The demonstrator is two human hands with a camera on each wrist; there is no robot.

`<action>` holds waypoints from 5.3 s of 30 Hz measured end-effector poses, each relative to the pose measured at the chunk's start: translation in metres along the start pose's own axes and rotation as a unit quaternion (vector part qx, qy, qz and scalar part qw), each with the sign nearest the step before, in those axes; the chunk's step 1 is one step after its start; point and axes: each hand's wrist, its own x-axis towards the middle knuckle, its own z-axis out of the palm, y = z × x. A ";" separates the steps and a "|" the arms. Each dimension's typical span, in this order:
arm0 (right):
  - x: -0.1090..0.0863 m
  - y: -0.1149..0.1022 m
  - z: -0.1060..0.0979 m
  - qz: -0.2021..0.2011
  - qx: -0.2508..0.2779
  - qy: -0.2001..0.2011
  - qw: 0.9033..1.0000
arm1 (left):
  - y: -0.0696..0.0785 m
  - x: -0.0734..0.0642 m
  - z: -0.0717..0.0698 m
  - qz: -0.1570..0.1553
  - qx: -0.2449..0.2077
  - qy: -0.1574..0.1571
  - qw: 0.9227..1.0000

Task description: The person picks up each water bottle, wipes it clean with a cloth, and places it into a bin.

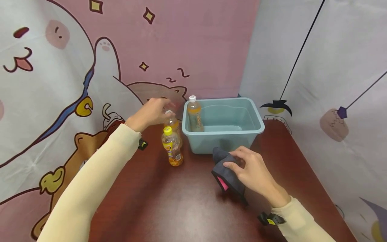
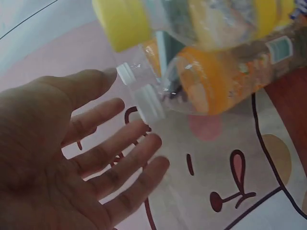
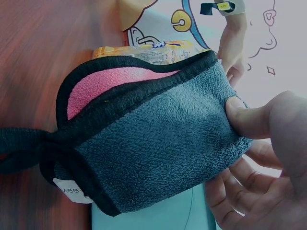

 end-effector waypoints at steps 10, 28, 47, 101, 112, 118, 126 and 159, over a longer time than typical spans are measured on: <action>-0.003 0.001 -0.004 0.005 -0.010 -0.011 1.000 | -0.011 -0.001 0.007 0.036 -0.009 0.010 0.999; -0.004 0.003 -0.003 0.008 -0.002 -0.013 1.000 | -0.031 -0.002 0.019 0.037 -0.031 0.050 0.998; -0.006 0.004 -0.004 0.010 -0.010 -0.008 1.000 | 0.002 0.010 -0.041 0.092 -0.065 0.300 0.947; -0.008 0.012 -0.012 -0.012 -0.041 0.005 0.999 | 0.073 0.064 0.035 0.045 0.051 -0.022 0.997; -0.010 0.012 -0.011 -0.004 -0.046 0.002 0.999 | 0.071 0.056 0.031 0.043 0.085 -0.031 0.995; -0.011 0.012 -0.011 -0.003 -0.047 0.002 0.999 | 0.069 0.045 0.025 0.054 0.075 -0.014 0.996; -0.011 0.009 -0.010 -0.007 -0.050 0.009 0.999 | 0.059 0.012 0.010 0.066 0.050 0.017 0.996; -0.009 0.004 -0.009 -0.001 -0.050 0.008 0.999 | -0.006 -0.081 0.052 0.088 -0.029 0.101 0.991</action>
